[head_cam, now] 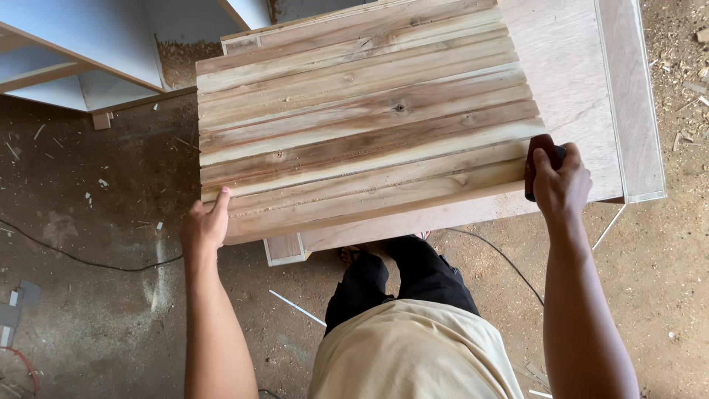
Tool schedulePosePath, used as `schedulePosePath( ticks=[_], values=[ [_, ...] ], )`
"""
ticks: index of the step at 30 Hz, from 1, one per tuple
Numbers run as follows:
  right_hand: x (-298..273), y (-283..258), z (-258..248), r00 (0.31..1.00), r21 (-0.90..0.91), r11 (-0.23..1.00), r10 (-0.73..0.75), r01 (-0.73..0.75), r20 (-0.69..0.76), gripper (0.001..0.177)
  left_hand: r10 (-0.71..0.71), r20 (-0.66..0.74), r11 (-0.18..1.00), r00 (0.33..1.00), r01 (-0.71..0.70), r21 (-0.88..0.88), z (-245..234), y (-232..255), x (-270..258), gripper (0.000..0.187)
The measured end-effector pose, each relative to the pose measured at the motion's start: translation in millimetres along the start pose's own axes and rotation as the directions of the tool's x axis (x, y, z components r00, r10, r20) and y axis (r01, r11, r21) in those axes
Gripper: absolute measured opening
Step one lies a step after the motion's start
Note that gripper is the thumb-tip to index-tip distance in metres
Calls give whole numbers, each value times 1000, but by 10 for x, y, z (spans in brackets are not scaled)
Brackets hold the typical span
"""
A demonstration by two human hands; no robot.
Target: The person sands a wooden slatted panel with a sanding block, moving back and forth along the grain. The person repositions the panel and continues sanding different sections.
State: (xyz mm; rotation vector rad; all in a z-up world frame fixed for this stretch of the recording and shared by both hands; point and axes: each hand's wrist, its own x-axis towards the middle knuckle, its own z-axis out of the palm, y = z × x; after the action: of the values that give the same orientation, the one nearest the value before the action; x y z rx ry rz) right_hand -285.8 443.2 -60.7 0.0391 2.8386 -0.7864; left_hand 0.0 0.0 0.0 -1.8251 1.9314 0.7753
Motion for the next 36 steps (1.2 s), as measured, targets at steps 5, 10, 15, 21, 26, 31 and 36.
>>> schedulePosePath(
  ticks=[5,10,15,21,26,31,36],
  values=[
    [-22,-97,-47,1000,-21,1000,1,-1,-10,31,41,-19,997,999,-40,60,6,-59,138,92],
    [-15,-9,50,999,-17,999,31,-32,-40,32,53,-47,998,997,-52,24,91,-120,189,88],
    [-86,171,275,994,171,979,112,-112,11,24,43,-44,997,998,-46,-57,357,-226,155,84],
    [-94,505,580,996,228,972,77,-62,-54,22,140,-80,978,987,-150,-148,678,-476,268,84],
    [-130,662,730,992,258,962,113,-93,-65,22,129,-62,967,990,-139,-212,772,-528,240,86],
    [-59,880,820,997,290,956,52,-34,-56,22,162,-48,969,986,-168,-183,783,-555,199,85],
    [-270,389,577,996,83,994,-61,66,-65,31,250,-55,938,967,-256,-232,723,-505,45,83]
  ],
)
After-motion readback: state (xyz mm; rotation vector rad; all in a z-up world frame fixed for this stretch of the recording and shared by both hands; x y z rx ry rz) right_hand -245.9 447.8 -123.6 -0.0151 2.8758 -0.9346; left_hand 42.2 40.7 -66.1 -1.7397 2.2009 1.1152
